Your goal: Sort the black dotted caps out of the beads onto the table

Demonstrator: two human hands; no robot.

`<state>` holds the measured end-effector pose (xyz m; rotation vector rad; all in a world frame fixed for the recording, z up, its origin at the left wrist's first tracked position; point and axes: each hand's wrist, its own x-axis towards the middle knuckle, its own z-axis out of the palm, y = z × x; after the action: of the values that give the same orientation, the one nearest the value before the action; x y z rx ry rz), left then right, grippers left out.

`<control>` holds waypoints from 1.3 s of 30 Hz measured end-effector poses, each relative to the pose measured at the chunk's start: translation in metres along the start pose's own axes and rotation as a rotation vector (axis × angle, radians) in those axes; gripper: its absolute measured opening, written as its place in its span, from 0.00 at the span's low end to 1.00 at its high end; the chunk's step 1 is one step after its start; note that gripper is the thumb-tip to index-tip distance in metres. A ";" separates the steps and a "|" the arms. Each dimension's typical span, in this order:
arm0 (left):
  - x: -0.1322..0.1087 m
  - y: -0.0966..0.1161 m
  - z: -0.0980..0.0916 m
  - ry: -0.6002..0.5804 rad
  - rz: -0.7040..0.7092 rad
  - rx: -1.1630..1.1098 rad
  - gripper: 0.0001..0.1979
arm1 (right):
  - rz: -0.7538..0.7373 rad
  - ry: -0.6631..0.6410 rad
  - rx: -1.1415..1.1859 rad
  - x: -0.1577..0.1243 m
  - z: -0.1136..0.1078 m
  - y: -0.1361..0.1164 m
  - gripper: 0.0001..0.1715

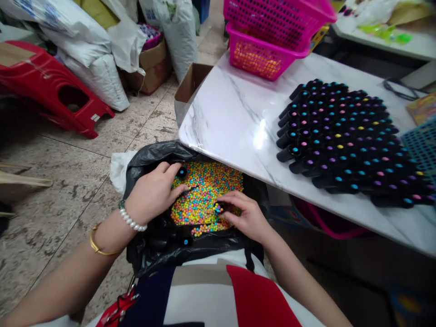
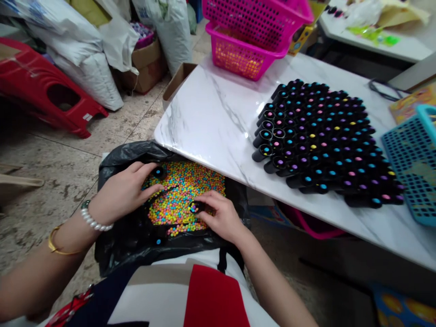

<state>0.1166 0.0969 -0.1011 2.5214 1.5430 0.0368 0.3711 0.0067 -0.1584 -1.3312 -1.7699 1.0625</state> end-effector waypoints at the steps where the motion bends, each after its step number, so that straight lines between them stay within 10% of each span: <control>1: 0.002 -0.002 0.002 -0.010 0.016 -0.007 0.25 | 0.021 0.015 0.044 -0.003 -0.004 0.000 0.19; 8: 0.008 -0.004 0.004 -0.013 0.095 -0.030 0.17 | -0.012 0.113 0.012 -0.019 -0.014 -0.008 0.18; 14: -0.042 0.016 0.001 0.109 0.147 -0.198 0.15 | -0.113 0.227 -0.431 -0.034 -0.020 -0.004 0.23; 25: -0.085 0.019 0.046 0.073 0.162 -0.389 0.13 | 0.019 0.326 0.449 -0.052 -0.016 -0.033 0.19; 31: -0.081 0.025 0.044 0.100 0.186 -0.446 0.13 | -0.038 0.339 0.401 -0.054 -0.010 -0.040 0.18; 39: -0.082 0.013 0.060 0.229 0.209 -0.432 0.16 | -0.025 0.684 0.136 -0.091 -0.048 -0.033 0.18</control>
<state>0.0974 0.0098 -0.1519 2.3684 1.1723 0.6353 0.4225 -0.0760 -0.1116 -1.3675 -1.1770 0.5908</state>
